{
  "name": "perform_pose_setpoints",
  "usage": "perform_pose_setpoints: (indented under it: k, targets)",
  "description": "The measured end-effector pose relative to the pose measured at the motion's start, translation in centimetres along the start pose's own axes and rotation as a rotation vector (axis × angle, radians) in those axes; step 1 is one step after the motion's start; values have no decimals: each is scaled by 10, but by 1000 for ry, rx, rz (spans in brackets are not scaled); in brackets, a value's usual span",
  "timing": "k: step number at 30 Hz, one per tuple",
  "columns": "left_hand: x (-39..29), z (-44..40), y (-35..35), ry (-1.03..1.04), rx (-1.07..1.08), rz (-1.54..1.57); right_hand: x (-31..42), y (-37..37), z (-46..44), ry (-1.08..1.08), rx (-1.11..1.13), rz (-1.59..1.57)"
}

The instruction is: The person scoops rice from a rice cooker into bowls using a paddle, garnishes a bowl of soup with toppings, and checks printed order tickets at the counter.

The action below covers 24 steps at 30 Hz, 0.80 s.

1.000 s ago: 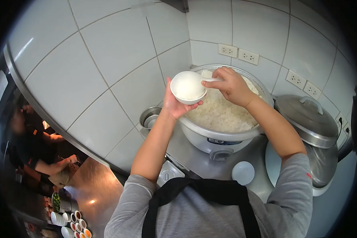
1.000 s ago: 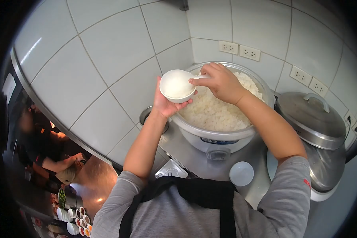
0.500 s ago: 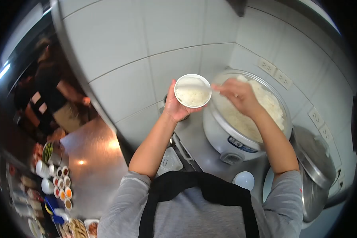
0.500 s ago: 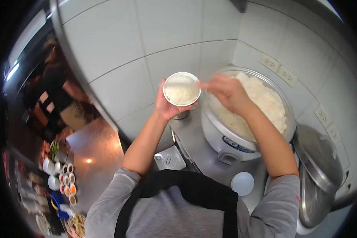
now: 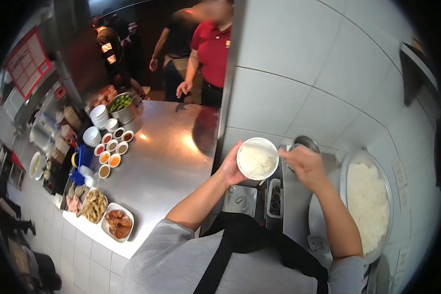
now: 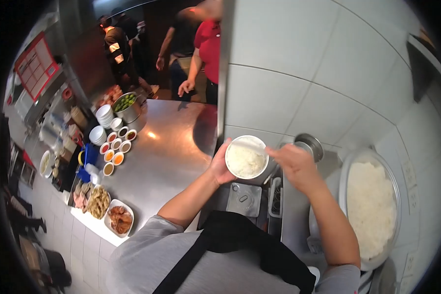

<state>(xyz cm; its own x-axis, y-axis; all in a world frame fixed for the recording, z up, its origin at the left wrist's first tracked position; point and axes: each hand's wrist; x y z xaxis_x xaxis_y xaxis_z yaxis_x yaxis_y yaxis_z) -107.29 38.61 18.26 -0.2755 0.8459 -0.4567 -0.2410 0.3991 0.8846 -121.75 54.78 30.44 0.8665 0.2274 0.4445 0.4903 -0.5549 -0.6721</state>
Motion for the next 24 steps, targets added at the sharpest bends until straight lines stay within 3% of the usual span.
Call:
perform_pose_setpoints:
  k: [3, 6, 9, 10, 11, 14, 15, 18, 20, 22, 23, 24]
  targets:
    - [-13, 24, -23, 123, -21, 53, 5, 26, -21, -36, -3, -44]
    - [-31, 53, -56, 291, -207, 42, 20, 12, -34, 3, -123, -29]
    - [-55, 82, -137, 657, -613, -167, 7, -45, -29, 74, -275, 28]
    - [-66, 90, -178, 739, -660, -159, 5, -69, -26, 194, -317, -70]
    - [-78, 105, -193, 750, -823, -68, 1, -94, -20, 314, -376, -165]
    - [-103, 147, -268, 938, -1104, -209, -15, -163, 19, 335, -484, 34]
    - [-106, 157, -272, 909, -1282, -141, -16, -183, 30, 379, -517, 114]
    - [-137, 185, -403, 840, -1516, -223, -31, -251, 86, 566, -622, 274]
    - [-118, 167, -367, 802, -1553, -141, -28, -271, 109, 724, -652, 308]
    - [-95, 146, -333, 724, -1667, -102, -36, -294, 140, 776, -564, 555]
    - [-76, 130, -333, 760, -1578, -90, -38, -300, 154, 795, -509, 670]
    - [-37, 112, -263, 588, -1452, -222, -35, -305, 166, 769, -415, 922]
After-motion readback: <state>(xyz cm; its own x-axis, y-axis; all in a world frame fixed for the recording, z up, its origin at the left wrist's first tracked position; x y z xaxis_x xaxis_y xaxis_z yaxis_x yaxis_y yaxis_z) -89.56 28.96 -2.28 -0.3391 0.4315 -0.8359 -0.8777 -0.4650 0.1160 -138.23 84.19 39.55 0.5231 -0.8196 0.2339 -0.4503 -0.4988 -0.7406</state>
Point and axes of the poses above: each hand's wrist, its own z-axis away from the middle knuckle, its own y-axis out of the palm, x = y × z, and after that the axes turned 13 degrees about -x, right-handed
